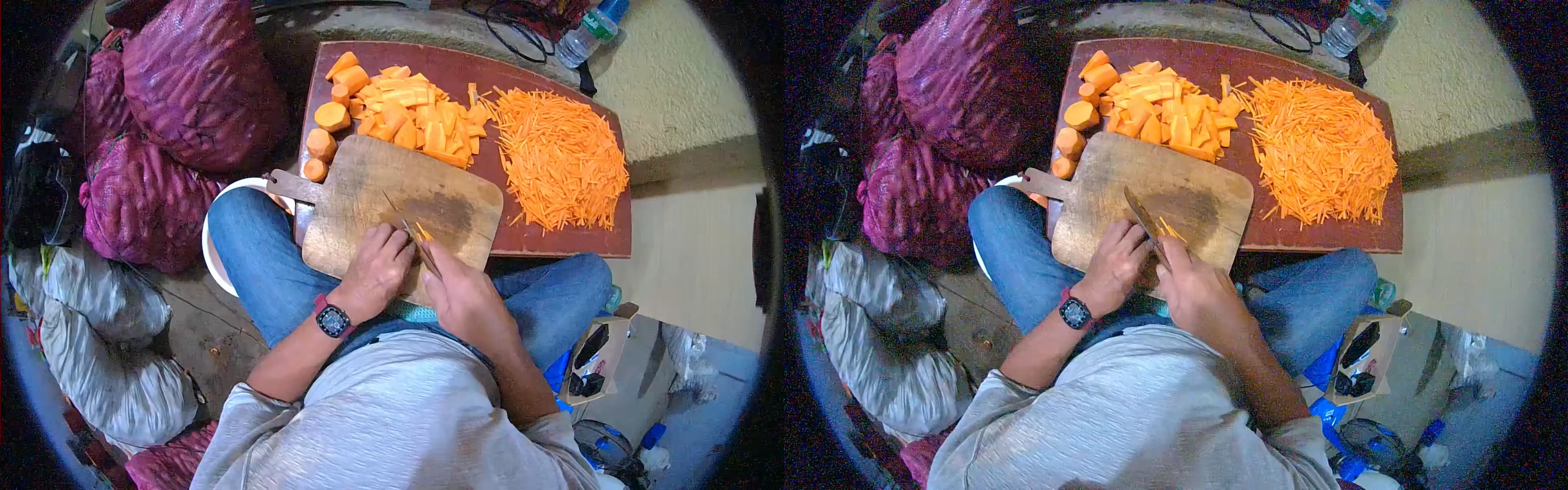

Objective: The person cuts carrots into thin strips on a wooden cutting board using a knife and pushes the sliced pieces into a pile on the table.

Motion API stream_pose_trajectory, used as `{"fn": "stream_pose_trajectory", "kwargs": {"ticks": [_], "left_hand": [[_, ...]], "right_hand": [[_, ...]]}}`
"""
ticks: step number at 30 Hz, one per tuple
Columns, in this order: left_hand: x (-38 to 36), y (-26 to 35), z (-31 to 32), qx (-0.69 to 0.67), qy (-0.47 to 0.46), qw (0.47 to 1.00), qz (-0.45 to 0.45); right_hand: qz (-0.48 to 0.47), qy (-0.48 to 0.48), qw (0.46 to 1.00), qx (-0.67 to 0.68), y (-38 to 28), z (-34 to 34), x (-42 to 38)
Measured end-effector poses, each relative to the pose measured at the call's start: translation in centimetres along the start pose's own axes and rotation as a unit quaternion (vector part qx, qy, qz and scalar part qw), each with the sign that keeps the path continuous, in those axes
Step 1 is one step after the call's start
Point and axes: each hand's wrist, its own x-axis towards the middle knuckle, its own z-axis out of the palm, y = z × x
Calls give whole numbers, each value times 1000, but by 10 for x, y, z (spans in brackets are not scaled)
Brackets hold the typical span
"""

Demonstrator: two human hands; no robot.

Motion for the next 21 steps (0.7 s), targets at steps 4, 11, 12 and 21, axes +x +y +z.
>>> {"fn": "stream_pose_trajectory", "kwargs": {"ticks": [4, 11, 12, 21], "left_hand": [[-3, 14, -2, -32, 15, 999, -20], [0, 9, -3, -37, 34, 999, -19], [0, 7, -3, -35, 35, 999, -20], [-1, 7, -2, -52, 34, 997, -40]], "right_hand": [[10, -13, 1000, -8, 0, -1, -34], [-49, 40, 998, 2, 5, 5, -9], [-51, 39, 998, 1, 3, 3, -13], [14, 6, 1000, -5, -5, 1, -5]]}}
